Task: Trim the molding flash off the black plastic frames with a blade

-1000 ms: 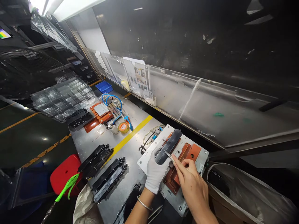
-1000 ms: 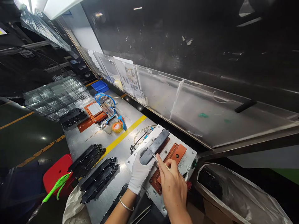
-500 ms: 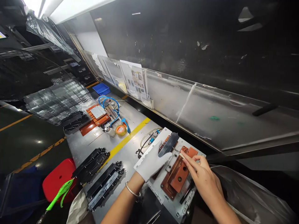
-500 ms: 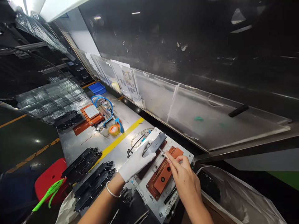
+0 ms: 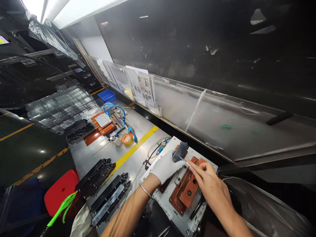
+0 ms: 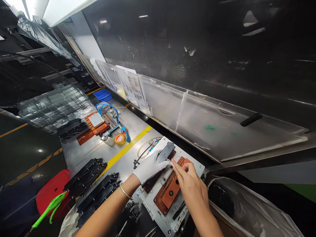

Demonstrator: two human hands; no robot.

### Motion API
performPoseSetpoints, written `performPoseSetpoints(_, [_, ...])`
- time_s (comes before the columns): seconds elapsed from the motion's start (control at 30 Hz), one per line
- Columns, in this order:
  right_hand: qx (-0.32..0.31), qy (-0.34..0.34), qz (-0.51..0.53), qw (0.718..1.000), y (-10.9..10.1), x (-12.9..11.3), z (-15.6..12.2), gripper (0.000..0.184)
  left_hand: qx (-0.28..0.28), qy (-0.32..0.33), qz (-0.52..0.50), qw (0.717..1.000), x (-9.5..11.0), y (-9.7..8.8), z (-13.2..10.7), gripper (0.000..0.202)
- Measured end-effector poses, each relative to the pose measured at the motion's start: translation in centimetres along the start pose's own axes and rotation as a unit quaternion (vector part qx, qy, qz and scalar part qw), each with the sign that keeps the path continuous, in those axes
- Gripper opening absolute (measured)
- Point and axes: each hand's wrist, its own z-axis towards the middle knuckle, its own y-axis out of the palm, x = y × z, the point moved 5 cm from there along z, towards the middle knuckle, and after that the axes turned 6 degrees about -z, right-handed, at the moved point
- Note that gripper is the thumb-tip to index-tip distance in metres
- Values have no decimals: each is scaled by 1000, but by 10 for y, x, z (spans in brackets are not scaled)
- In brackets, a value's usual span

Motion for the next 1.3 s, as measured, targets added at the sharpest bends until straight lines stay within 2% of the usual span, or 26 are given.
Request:
performPoseSetpoints(0.2, [-14, -3, -31, 999, -5, -5, 0, 51, -6, -2, 21, 1000, -4, 1, 2, 49])
performPoseSetpoints(0.37, [-13, -7, -67, 998, -6, -8, 1, 57, 5, -10, 42, 999, -8, 4, 4, 47])
performPoseSetpoints(0.7, [49, -25, -124, 991, -8, -18, 1, 55, 26, -11, 88, 996, 5, 3, -1, 45])
performPoseSetpoints(1.0, [31, 3, -106, 994, 1, -22, -1, 43, 45, 9, 109, 993, 10, 5, -3, 36])
performPoseSetpoints(1.13, [51, 90, -66, 992, -8, -14, 7, 41, 52, 9, 122, 991, 8, 6, -2, 32])
performPoseSetpoints(1.2, [94, 125, -54, 986, -25, -7, 11, 44, 47, 6, 121, 992, 6, 7, 0, 44])
performPoseSetpoints(1.3, [172, 133, 0, 976, -55, 6, 9, 53, 35, 36, 115, 992, 9, 7, 1, 87])
